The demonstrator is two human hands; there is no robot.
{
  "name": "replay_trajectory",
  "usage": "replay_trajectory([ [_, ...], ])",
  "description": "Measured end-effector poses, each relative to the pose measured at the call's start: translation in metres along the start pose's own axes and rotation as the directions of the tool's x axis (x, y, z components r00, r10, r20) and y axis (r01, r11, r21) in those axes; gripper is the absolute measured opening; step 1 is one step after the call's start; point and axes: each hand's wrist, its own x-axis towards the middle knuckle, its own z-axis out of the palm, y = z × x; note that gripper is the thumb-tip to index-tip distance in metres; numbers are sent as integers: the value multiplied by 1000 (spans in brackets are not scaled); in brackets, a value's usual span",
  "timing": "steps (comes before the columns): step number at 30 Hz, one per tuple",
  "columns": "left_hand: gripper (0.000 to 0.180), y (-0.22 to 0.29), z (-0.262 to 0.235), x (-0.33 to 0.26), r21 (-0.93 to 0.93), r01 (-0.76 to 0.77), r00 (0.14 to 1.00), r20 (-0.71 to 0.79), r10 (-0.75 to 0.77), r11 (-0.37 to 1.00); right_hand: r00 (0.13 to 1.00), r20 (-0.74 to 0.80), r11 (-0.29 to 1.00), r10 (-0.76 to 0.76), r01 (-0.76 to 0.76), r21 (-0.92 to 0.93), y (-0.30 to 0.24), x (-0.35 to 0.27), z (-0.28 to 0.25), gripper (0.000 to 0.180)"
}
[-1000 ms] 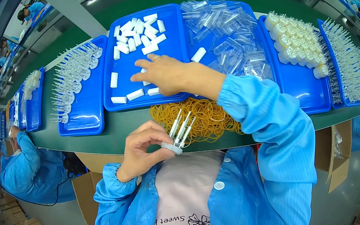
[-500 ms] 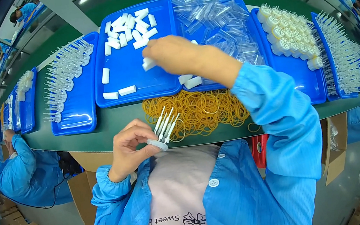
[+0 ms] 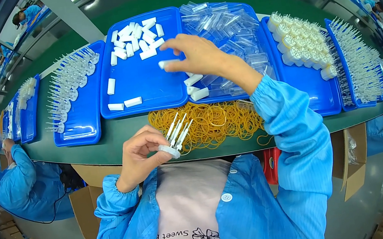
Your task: The person assembles components by mounting white blocks onto the prongs of a base, sliding clear plastic covers over them, securing the assembled unit with a rubber band, and placing it onto a tray.
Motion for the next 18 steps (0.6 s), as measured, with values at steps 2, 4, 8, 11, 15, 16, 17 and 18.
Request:
replay_trajectory([
  [2,20,1,1,1,-4,-8,1000,2,8,1000,997,-80,982,18,-2,187,13,16,2,32],
  [4,19,4,2,0,11,-39,999,15,39,999,993,-113,997,-18,27,78,31,14,2,24],
  [8,18,1,-4,-4,-11,-21,1000,-7,21,1000,989,58,909,-136,148,-390,48,-2,12,8],
  [11,18,-2,-5,-3,-65,1,1000,-31,-3,998,964,129,826,-233,266,-497,49,-5,22,10],
  [15,19,-3,-1,-1,-83,-4,1000,-14,3,997,967,171,787,-187,251,-564,47,-9,27,18],
  [16,19,-2,0,0,-85,0,1000,-8,0,996,969,164,783,-186,247,-571,49,-13,23,18],
  [17,19,-1,1,-1,-80,11,1000,-6,-11,997,983,87,836,-159,181,-518,45,-15,16,22],
  [18,19,-1,2,-2,-78,6,1000,-4,-6,997,992,12,883,-125,116,-456,42,-18,9,26],
])
